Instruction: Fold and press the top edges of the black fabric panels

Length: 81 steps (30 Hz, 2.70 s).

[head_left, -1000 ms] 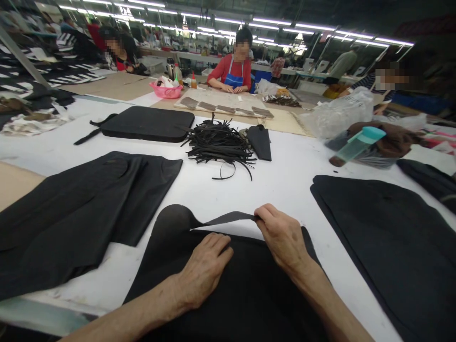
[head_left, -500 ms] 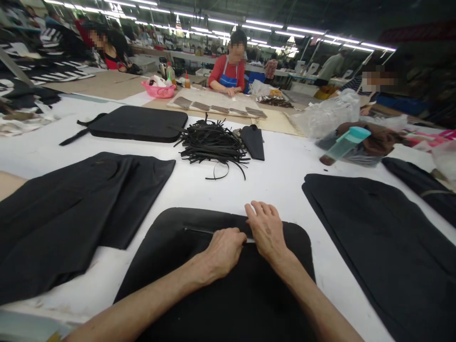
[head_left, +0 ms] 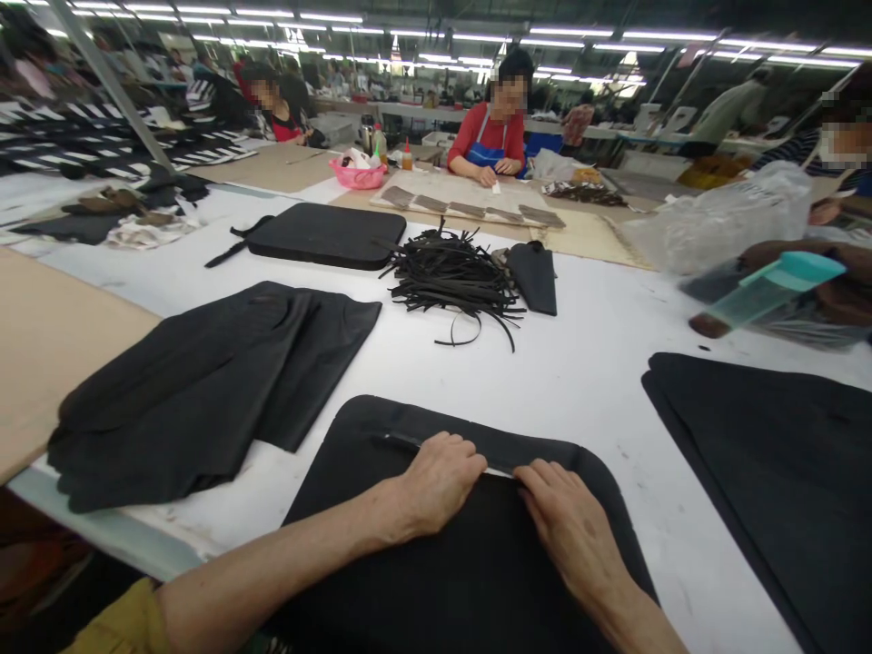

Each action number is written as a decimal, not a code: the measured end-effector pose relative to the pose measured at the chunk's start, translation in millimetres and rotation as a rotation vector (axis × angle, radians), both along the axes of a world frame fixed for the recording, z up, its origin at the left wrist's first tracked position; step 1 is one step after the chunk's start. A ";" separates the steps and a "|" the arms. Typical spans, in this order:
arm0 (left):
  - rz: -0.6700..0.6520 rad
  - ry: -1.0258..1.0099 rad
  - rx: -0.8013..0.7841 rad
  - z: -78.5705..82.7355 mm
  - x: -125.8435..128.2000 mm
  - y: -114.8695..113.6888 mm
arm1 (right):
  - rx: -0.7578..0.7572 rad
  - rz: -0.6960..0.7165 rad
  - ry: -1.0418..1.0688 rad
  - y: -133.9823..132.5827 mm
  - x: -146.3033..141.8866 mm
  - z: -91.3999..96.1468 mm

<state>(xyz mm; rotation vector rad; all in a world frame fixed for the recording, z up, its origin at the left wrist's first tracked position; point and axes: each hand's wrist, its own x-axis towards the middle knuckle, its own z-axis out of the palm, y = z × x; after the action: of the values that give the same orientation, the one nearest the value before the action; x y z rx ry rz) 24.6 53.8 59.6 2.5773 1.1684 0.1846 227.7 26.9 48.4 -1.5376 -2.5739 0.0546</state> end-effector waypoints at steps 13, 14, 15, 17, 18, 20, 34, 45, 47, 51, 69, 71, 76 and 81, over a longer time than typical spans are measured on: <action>0.328 -0.048 -0.105 -1.9 -85.9 2.7 | -0.059 -0.087 -0.074 -3.2 -17.8 5.4; 0.324 -0.056 -0.098 -2.3 -81.9 1.4 | -0.077 -0.071 -0.029 -2.8 -22.4 4.9; 0.320 -0.064 -0.091 -2.8 -78.4 0.2 | -0.097 -0.060 0.018 -2.1 -27.6 4.4; 0.332 -0.092 -0.082 -4.1 -73.7 -1.8 | -0.129 -0.050 0.093 0.0 -38.4 3.4; 0.355 -0.114 -0.084 -4.7 -72.6 -2.5 | -0.140 -0.047 0.119 1.4 -43.8 3.1; 0.424 -0.162 -0.083 -5.1 -71.4 -3.4 | -0.158 -0.036 0.162 4.0 -53.2 3.0; 0.173 -0.042 0.037 -18.2 -43.4 -10.1 | -0.116 0.010 0.162 8.6 -56.1 -4.7; -0.017 -0.011 0.129 -23.4 -50.8 -7.1 | 0.018 0.143 0.107 6.9 -49.1 -12.0; -0.093 0.014 0.174 -23.4 -52.2 -6.4 | 0.028 0.178 0.089 4.6 -46.7 -12.4; -0.210 0.084 0.270 -22.9 -53.8 -6.4 | 0.040 0.260 0.028 2.1 -42.2 -13.1; -0.326 0.136 0.182 -11.9 -77.4 -5.9 | 0.048 0.364 -0.132 -0.4 -16.0 -8.3; -0.314 0.119 0.193 -11.2 -85.9 -6.3 | 0.040 0.351 -0.146 -2.0 -4.2 -6.6; -0.295 0.062 0.266 -15.3 -98.2 -8.2 | 0.085 0.318 -0.164 -8.4 19.5 -5.0; -0.285 0.075 0.354 -24.4 -109.2 -11.4 | 0.145 0.260 -0.185 -17.3 38.2 -7.5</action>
<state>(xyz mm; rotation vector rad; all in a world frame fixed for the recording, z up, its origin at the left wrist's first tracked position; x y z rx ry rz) -84.6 42.4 35.2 3.0493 0.8383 0.2507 265.9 9.7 40.9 -1.2033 -2.8345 -0.2518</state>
